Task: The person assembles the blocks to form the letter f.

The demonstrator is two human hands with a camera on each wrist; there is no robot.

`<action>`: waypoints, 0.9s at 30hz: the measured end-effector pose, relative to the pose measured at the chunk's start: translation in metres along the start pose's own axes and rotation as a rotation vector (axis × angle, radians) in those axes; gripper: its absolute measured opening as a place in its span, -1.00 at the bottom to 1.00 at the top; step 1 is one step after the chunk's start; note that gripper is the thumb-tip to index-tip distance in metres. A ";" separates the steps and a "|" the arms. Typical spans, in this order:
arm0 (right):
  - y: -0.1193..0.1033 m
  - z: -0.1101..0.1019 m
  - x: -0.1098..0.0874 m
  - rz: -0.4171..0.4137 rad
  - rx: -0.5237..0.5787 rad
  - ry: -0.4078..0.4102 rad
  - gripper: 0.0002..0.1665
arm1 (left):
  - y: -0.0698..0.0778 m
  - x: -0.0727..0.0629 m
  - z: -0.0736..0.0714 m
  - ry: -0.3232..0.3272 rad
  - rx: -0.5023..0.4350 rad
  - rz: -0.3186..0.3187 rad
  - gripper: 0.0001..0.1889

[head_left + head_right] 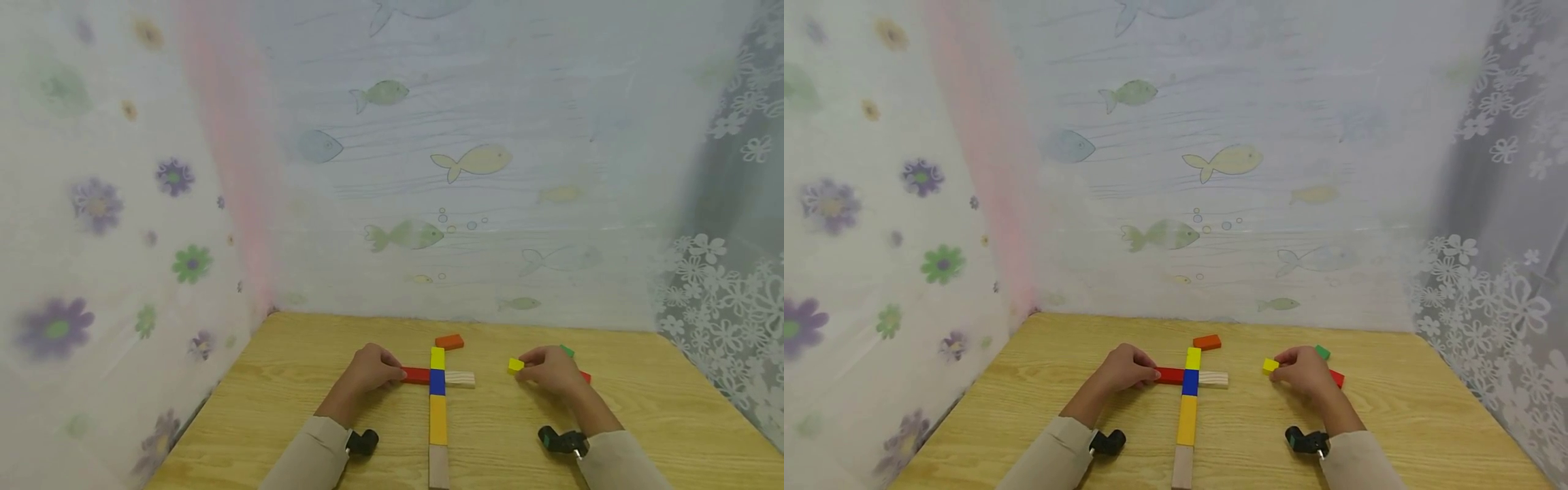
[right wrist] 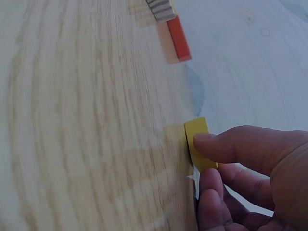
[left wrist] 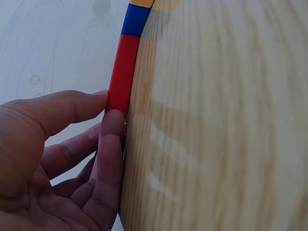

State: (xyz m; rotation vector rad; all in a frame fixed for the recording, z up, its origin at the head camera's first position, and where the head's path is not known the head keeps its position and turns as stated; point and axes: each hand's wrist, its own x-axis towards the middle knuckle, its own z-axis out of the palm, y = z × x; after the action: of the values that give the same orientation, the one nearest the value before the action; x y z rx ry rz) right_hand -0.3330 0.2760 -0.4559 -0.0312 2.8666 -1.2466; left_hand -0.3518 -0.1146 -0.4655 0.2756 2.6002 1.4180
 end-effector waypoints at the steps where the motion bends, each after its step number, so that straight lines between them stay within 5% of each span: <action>1: 0.000 0.000 0.000 0.000 0.003 0.001 -0.46 | -0.001 0.000 0.000 -0.001 0.000 0.000 -0.86; 27: -0.021 0.000 0.021 -0.029 -0.085 0.069 -0.46 | -0.001 0.001 -0.001 -0.011 -0.006 0.019 -0.87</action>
State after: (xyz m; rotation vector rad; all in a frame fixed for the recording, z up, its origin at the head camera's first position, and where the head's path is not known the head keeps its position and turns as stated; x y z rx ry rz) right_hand -0.3542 0.2612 -0.4408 -0.0315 2.9876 -1.1520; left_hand -0.3525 -0.1153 -0.4657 0.3071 2.5905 1.4263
